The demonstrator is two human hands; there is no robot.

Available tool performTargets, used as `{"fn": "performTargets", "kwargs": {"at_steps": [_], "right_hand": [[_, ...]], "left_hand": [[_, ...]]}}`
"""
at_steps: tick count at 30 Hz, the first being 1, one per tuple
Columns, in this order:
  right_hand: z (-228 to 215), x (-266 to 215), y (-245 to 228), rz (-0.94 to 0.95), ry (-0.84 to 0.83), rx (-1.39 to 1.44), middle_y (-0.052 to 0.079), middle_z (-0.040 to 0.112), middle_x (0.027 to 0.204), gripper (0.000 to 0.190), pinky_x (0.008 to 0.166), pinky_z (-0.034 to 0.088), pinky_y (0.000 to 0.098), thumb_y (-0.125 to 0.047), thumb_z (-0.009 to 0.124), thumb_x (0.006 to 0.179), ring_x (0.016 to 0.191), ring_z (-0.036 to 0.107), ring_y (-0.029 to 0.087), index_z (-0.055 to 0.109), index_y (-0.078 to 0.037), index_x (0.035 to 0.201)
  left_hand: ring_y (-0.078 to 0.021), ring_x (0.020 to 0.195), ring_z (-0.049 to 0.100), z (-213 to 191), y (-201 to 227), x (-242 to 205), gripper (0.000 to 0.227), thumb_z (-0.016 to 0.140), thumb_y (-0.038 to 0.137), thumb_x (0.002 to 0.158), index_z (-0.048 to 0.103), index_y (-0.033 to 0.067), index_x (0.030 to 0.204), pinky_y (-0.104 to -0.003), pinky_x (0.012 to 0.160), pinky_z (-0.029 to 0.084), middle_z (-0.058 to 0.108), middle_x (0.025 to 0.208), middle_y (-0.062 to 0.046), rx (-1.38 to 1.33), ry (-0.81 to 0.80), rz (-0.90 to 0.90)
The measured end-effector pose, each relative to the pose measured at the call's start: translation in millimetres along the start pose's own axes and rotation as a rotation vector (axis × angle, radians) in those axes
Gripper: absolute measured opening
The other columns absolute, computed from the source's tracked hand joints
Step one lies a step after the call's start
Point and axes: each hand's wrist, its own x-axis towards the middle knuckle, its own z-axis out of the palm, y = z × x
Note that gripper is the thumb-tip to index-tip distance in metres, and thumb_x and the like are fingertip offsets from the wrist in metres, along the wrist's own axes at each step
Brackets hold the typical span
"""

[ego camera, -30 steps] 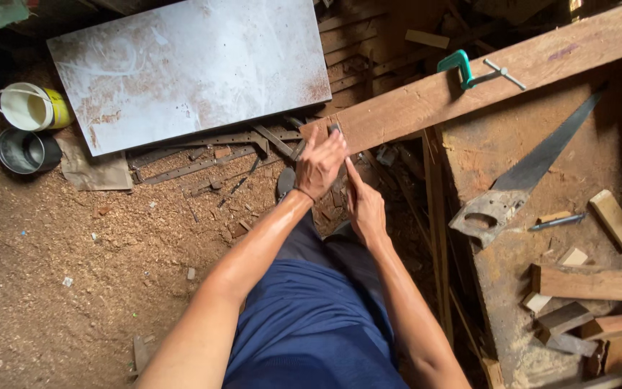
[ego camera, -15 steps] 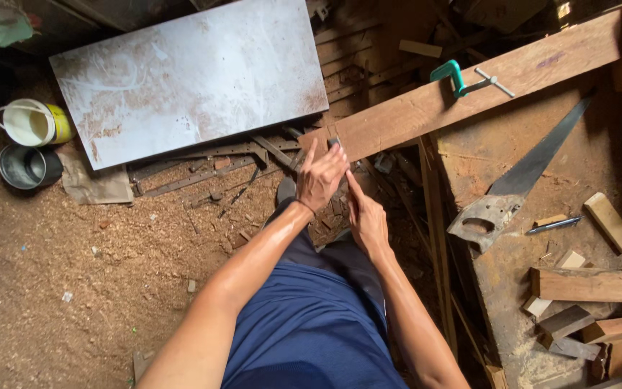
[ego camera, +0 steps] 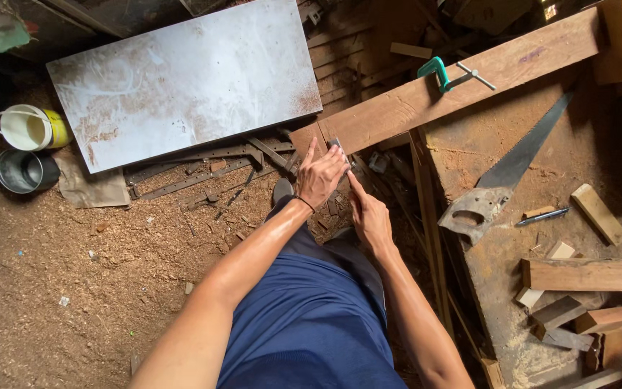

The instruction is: The person marks a line on a wooden plank with a pencil and saws along the line using a hand saw. The person then uses a chisel to clean the cut edge and continues sawing to complete the cut.

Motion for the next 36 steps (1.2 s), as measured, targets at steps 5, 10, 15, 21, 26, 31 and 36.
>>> {"fn": "performTargets", "kwargs": {"at_steps": [5, 10, 15, 21, 26, 31, 36], "right_hand": [[-8.6, -21.6, 8.4, 0.032, -0.052, 0.026, 0.021, 0.064, 0.082, 0.060, 0.069, 0.053, 0.0416, -0.009, 0.060, 0.097, 0.069, 0.065, 0.035, 0.046, -0.023, 0.154], [-5.4, -27.4, 16.1, -0.014, -0.068, 0.013, 0.021, 0.064, 0.081, 0.061, 0.068, 0.052, 0.0444, -0.009, 0.059, 0.097, 0.070, 0.065, 0.037, 0.044, -0.022, 0.155], [6.8, -12.3, 10.3, -0.004, -0.047, -0.018, 0.024, 0.065, 0.082, 0.057, 0.067, 0.051, 0.0470, -0.013, 0.059, 0.102, 0.071, 0.066, 0.038, 0.044, -0.024, 0.155], [7.5, -12.1, 10.9, 0.055, -0.084, -0.034, 0.022, 0.066, 0.080, 0.056, 0.064, 0.051, 0.0467, -0.016, 0.057, 0.103, 0.067, 0.066, 0.037, 0.041, -0.027, 0.157], [9.6, -38.4, 22.1, 0.031, -0.071, -0.026, 0.022, 0.064, 0.079, 0.062, 0.064, 0.050, 0.0468, -0.012, 0.058, 0.099, 0.067, 0.065, 0.037, 0.041, -0.027, 0.157], [28.3, -46.2, 23.9, 0.030, -0.002, 0.032, 0.023, 0.062, 0.080, 0.062, 0.068, 0.050, 0.0473, -0.010, 0.060, 0.100, 0.069, 0.063, 0.039, 0.042, -0.025, 0.158], [22.0, -49.8, 29.1, 0.039, -0.022, 0.027, 0.022, 0.063, 0.079, 0.063, 0.070, 0.051, 0.0459, -0.009, 0.059, 0.097, 0.069, 0.064, 0.037, 0.042, -0.023, 0.157]], "left_hand": [[-0.0189, 0.123, 0.068, -10.7, 24.0, -16.3, 0.021, 0.069, 0.027, 0.099, 0.078, 0.0145, 0.113, -0.056, 0.127, 0.024, 0.075, 0.121, -0.006, 0.005, 0.013, -0.002], [-0.0190, 0.124, 0.068, -13.7, 33.8, -26.2, 0.021, 0.069, 0.026, 0.099, 0.078, 0.0135, 0.114, -0.055, 0.128, 0.022, 0.074, 0.124, -0.007, 0.030, 0.012, -0.022], [-0.0184, 0.124, 0.065, -1.6, 9.6, -12.6, 0.023, 0.066, 0.028, 0.100, 0.077, 0.0137, 0.115, -0.058, 0.126, 0.017, 0.071, 0.126, -0.005, 0.043, -0.011, -0.053], [-0.0164, 0.130, 0.064, 8.2, -3.3, -11.3, 0.018, 0.063, 0.025, 0.102, 0.077, 0.0193, 0.111, -0.054, 0.130, 0.016, 0.070, 0.131, -0.003, 0.033, -0.029, -0.075], [-0.0166, 0.126, 0.065, 10.8, 19.6, -37.5, 0.023, 0.064, 0.029, 0.101, 0.075, 0.0156, 0.117, -0.055, 0.129, 0.016, 0.070, 0.129, -0.003, -0.040, -0.039, -0.146], [-0.0183, 0.126, 0.066, 18.4, 1.9, -28.8, 0.025, 0.065, 0.030, 0.102, 0.074, 0.0139, 0.119, -0.055, 0.128, 0.018, 0.070, 0.130, -0.006, 0.063, -0.007, -0.031], [-0.0192, 0.127, 0.067, 15.5, 26.1, -53.3, 0.022, 0.068, 0.029, 0.101, 0.075, 0.0155, 0.118, -0.055, 0.129, 0.020, 0.072, 0.127, -0.006, -0.003, 0.041, -0.048]]}}
